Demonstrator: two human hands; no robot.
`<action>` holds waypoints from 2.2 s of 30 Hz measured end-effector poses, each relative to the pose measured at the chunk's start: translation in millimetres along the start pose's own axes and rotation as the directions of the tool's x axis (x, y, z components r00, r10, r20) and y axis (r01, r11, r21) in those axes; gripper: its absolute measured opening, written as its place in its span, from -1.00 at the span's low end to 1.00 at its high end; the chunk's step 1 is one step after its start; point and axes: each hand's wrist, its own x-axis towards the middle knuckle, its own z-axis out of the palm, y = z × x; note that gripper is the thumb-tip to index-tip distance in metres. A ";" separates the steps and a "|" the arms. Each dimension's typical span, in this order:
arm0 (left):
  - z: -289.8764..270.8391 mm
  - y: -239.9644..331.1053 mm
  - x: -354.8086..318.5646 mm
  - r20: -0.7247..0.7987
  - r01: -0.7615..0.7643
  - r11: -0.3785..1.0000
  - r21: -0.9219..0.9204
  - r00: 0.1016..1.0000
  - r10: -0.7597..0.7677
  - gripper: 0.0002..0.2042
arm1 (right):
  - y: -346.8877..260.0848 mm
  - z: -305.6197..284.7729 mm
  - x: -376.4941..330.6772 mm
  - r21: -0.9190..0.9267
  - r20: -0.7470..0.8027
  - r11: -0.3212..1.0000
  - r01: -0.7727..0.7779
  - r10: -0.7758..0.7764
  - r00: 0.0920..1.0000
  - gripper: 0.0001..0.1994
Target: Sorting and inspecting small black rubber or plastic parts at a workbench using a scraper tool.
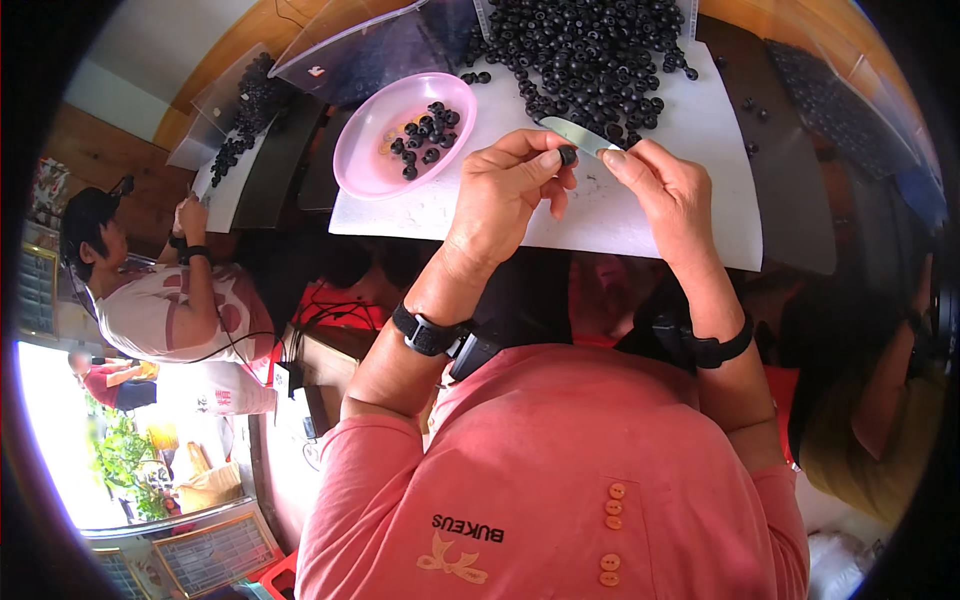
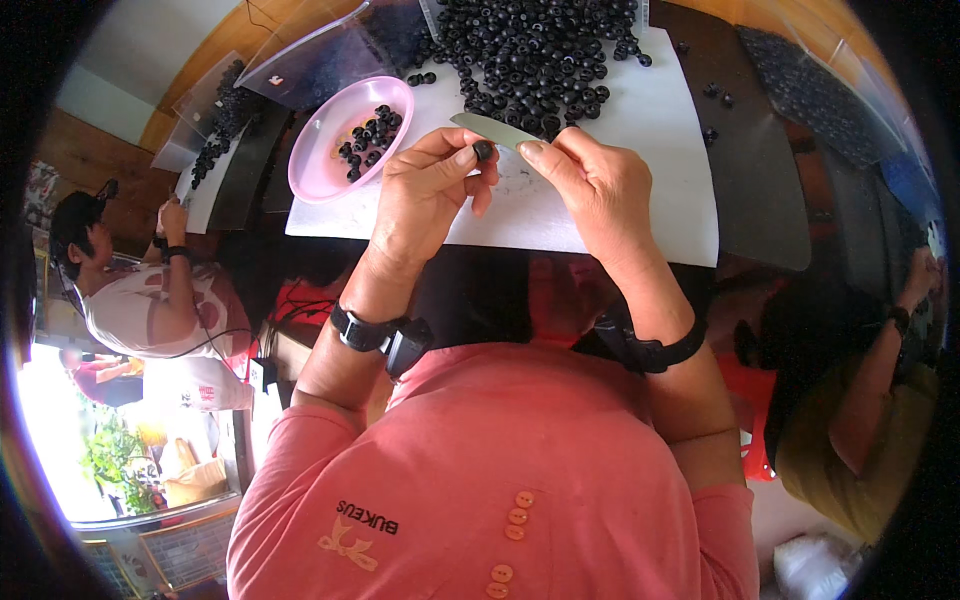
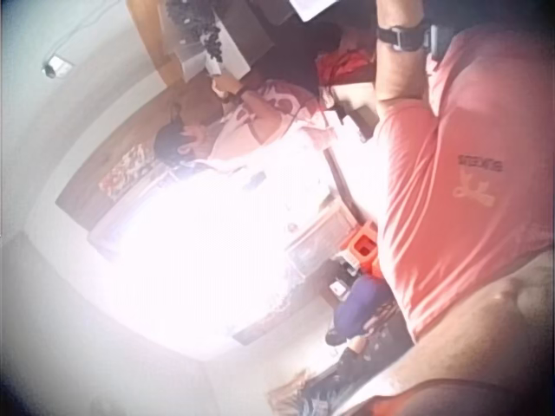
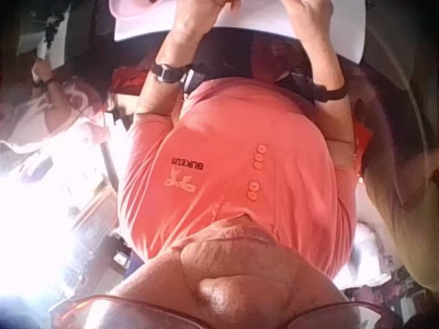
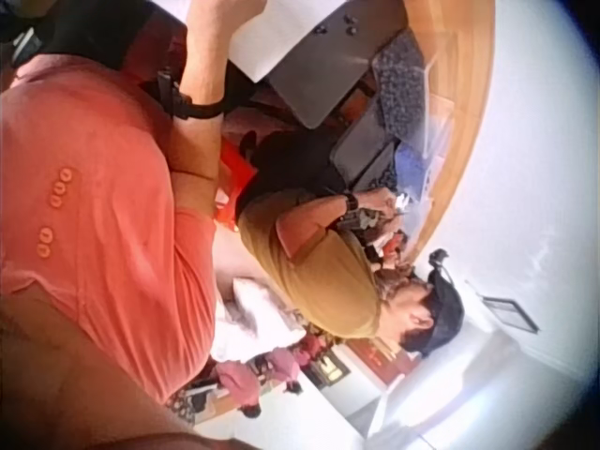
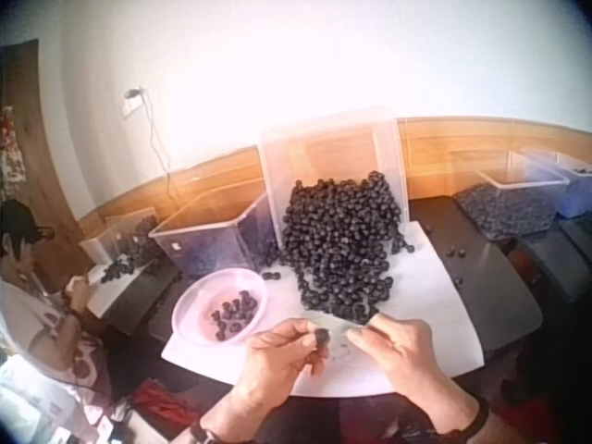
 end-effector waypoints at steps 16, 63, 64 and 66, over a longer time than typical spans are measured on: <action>-4.0 -2.3 1.4 0.033 0.000 0.999 -0.051 0.999 0.001 -0.91 | -0.2 -1.6 1.2 -0.087 0.028 0.994 0.070 -0.067 0.997 -0.61; -15.9 29.2 2.2 -0.187 -0.230 0.946 0.229 0.943 0.275 -0.83 | 6.8 -8.4 -0.2 0.369 0.000 0.926 -0.076 0.082 0.997 -0.67; -26.7 39.5 5.9 -0.196 -0.279 0.900 0.335 0.914 0.356 -0.83 | 9.3 -10.7 0.2 0.370 -0.007 0.926 -0.073 0.081 0.997 -0.67; -43.6 57.9 8.1 -0.254 -0.285 0.807 0.517 0.849 0.463 -0.85 | 14.3 -12.3 0.5 0.497 -0.042 0.864 -0.074 0.110 0.993 -0.68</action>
